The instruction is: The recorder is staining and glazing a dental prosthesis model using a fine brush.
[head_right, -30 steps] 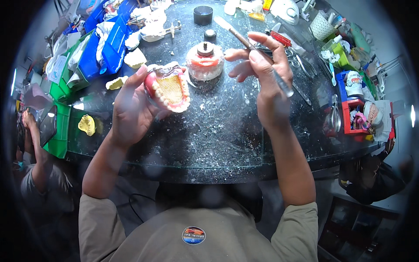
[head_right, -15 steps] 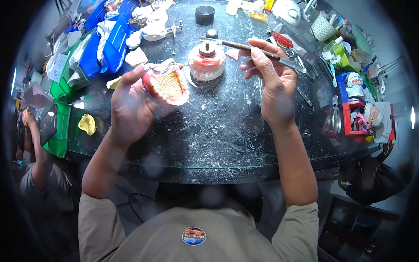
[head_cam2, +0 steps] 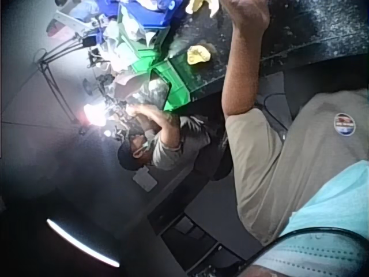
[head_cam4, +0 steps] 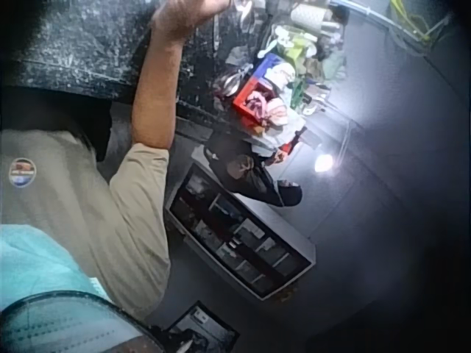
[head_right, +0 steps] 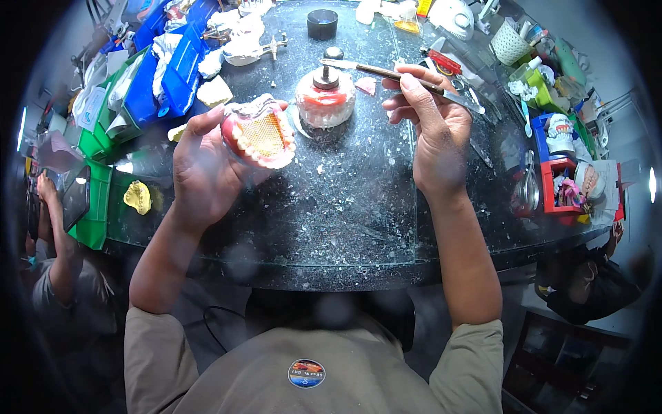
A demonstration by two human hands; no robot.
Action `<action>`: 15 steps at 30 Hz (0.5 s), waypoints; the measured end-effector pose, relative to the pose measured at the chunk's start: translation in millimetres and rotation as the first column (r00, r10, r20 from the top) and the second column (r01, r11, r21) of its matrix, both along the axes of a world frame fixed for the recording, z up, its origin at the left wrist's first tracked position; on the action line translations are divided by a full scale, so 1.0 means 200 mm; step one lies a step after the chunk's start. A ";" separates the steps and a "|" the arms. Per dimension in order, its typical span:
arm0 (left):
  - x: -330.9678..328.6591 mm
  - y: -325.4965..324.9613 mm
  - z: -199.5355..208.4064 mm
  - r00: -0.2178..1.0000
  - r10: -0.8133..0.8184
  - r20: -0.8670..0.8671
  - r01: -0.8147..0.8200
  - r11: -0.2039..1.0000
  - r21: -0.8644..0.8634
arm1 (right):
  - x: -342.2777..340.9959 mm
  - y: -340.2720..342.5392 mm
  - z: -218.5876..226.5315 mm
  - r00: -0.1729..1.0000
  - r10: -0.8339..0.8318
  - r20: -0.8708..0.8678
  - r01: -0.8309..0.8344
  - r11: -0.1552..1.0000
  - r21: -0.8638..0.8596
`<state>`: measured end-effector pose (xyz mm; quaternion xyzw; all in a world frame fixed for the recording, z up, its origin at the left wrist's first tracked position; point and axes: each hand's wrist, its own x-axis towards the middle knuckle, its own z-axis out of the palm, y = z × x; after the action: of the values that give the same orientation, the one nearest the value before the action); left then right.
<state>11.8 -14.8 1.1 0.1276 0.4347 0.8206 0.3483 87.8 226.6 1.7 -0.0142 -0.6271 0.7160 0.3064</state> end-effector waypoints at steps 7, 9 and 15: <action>-0.04 -0.04 -0.06 0.991 -0.119 -0.063 0.124 0.989 0.080 | 0.00 0.00 0.00 1.000 0.014 -0.007 -0.014 1.000 -0.003; -0.06 -0.05 -0.10 0.984 -0.147 -0.100 0.156 0.984 0.086 | 0.00 0.00 0.00 1.000 0.018 -0.007 -0.018 1.000 0.000; -0.03 0.01 -0.02 0.983 -0.132 -0.129 0.113 0.983 -0.143 | 0.01 0.00 0.00 1.000 0.017 0.000 -0.017 1.000 0.007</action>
<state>5.7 -12.4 -2.8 0.1866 0.5033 0.7556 0.3753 88.8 226.9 2.5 -0.0078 -0.6298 0.7162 0.3005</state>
